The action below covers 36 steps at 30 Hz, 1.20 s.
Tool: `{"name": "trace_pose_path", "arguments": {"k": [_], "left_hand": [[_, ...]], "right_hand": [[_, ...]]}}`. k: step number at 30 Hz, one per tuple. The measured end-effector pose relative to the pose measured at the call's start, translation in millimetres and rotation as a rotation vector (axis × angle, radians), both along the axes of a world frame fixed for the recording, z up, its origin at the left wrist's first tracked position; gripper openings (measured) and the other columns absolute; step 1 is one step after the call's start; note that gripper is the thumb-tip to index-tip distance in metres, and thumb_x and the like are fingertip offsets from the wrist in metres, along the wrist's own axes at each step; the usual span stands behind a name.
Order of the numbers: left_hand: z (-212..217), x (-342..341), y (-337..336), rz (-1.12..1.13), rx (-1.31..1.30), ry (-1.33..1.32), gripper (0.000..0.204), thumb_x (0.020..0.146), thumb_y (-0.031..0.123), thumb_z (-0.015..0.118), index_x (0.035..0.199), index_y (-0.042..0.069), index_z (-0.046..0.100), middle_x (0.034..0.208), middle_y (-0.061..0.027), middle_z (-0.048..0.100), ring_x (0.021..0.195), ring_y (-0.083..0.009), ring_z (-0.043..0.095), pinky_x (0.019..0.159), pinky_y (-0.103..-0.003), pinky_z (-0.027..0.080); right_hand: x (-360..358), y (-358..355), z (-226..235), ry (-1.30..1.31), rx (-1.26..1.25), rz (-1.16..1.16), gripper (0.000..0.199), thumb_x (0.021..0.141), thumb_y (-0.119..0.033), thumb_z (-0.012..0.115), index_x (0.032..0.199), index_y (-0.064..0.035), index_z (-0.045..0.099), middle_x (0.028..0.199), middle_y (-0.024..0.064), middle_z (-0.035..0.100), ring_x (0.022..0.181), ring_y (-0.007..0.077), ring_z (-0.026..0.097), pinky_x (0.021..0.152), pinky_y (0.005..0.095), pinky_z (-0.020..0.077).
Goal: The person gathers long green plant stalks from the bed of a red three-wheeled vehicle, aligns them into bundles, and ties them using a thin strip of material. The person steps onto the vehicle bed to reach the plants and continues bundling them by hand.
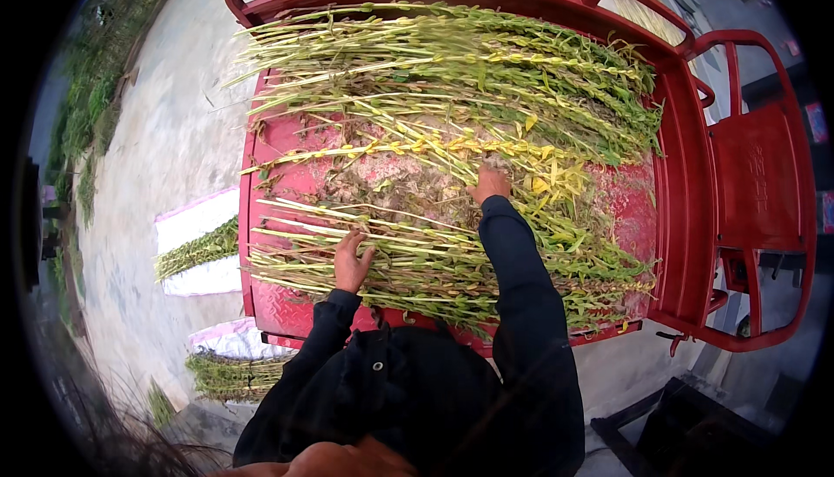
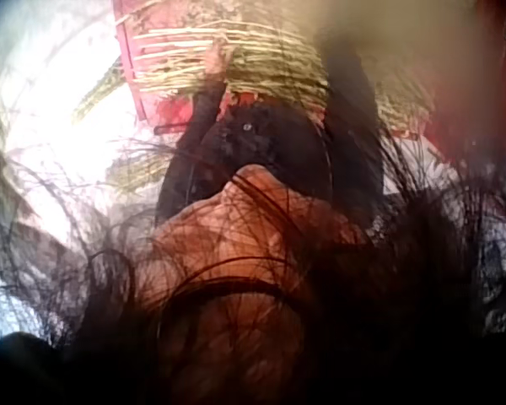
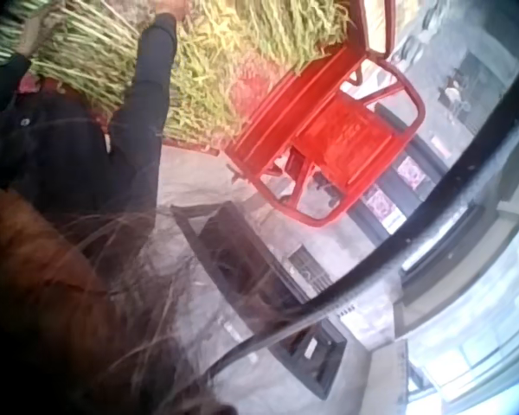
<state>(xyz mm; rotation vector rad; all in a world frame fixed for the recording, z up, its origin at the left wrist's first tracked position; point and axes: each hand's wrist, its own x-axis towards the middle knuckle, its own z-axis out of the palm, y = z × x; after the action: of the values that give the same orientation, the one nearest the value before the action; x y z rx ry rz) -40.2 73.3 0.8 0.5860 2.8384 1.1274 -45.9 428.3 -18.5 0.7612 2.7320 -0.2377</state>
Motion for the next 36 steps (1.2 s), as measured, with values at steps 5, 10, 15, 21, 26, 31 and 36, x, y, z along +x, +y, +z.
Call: {"name": "trace_pose_path", "arguments": {"k": [5, 10, 15, 21, 26, 31, 36], "left_hand": [[-9, 21, -23, 0.035, -0.007, -0.030, 0.029, 0.069, 0.012, 0.070, 0.095, 0.001, 0.060, 0.104, -0.0176, 0.057, 0.097, -0.0337, 0.053, 0.083, -0.040, 0.043], [-17, -13, -37, 0.163, 0.095, -0.188, 0.024, 0.071, 0.009, 0.068, 0.092, 0.001, 0.059, 0.103, -0.0181, 0.057, 0.097, -0.0345, 0.052, 0.082, -0.040, 0.043], [21, -35, -9, 0.076, 0.016, 0.142, 0.036, 0.070, 0.010, 0.069, 0.103, 0.004, 0.055, 0.112, -0.0177, 0.052, 0.104, -0.0356, 0.048, 0.088, -0.041, 0.041], [73, -48, 44, -0.227, -0.257, 0.366, 0.049, 0.073, 0.012, 0.062, 0.120, 0.011, 0.049, 0.130, -0.0134, 0.040, 0.120, -0.0299, 0.038, 0.100, -0.044, 0.031], [47, -81, 68, -0.431, -0.392, 0.495, 0.039, 0.078, 0.010, 0.050, 0.117, 0.017, 0.052, 0.130, -0.0084, 0.042, 0.123, -0.0265, 0.037, 0.102, -0.049, 0.027], [57, -105, 67, -0.577, -0.429, 0.468, 0.025, 0.078, 0.014, 0.052, 0.102, 0.014, 0.055, 0.100, -0.0071, 0.053, 0.105, -0.0242, 0.049, 0.101, -0.047, 0.030], [90, -82, 60, -0.640, -0.331, 0.500, 0.018, 0.076, 0.019, 0.055, 0.092, 0.012, 0.054, 0.074, -0.0053, 0.051, 0.072, -0.0240, 0.056, 0.069, -0.036, 0.045]], "right_hand": [[-11, 11, -4, -0.246, -0.159, -0.179, 0.045, 0.080, -0.018, 0.064, 0.122, -0.0089, 0.050, 0.121, 0.0196, 0.049, 0.113, 0.0350, 0.045, 0.093, 0.0476, 0.0430], [21, 32, -12, 0.311, -0.045, 0.005, 0.037, 0.077, -0.012, 0.062, 0.113, -0.0060, 0.055, 0.115, 0.0195, 0.053, 0.104, 0.0359, 0.052, 0.084, 0.0457, 0.0457], [76, 28, 41, 0.518, -0.314, 0.226, 0.026, 0.078, -0.021, 0.065, 0.093, -0.0001, 0.060, 0.088, 0.0184, 0.060, 0.082, 0.0349, 0.057, 0.071, 0.0404, 0.0453], [142, -24, 73, 0.471, -0.471, 0.227, 0.030, 0.084, -0.028, 0.059, 0.072, -0.0006, 0.054, 0.064, 0.0157, 0.048, 0.058, 0.0338, 0.046, 0.055, 0.0411, 0.0376], [169, -53, 89, 0.410, -0.560, 0.262, 0.021, 0.081, -0.019, 0.062, 0.071, -0.0007, 0.056, 0.064, 0.0156, 0.050, 0.060, 0.0345, 0.050, 0.054, 0.0401, 0.0386], [198, -53, 129, 0.336, -0.492, 0.250, 0.025, 0.080, -0.025, 0.061, 0.069, -0.0036, 0.054, 0.065, 0.0140, 0.051, 0.063, 0.0352, 0.052, 0.055, 0.0412, 0.0403], [207, -46, 196, 0.484, -0.126, 0.202, 0.020, 0.072, -0.020, 0.069, 0.070, -0.0064, 0.054, 0.068, 0.0102, 0.052, 0.060, 0.0310, 0.052, 0.052, 0.0382, 0.0414]]}}
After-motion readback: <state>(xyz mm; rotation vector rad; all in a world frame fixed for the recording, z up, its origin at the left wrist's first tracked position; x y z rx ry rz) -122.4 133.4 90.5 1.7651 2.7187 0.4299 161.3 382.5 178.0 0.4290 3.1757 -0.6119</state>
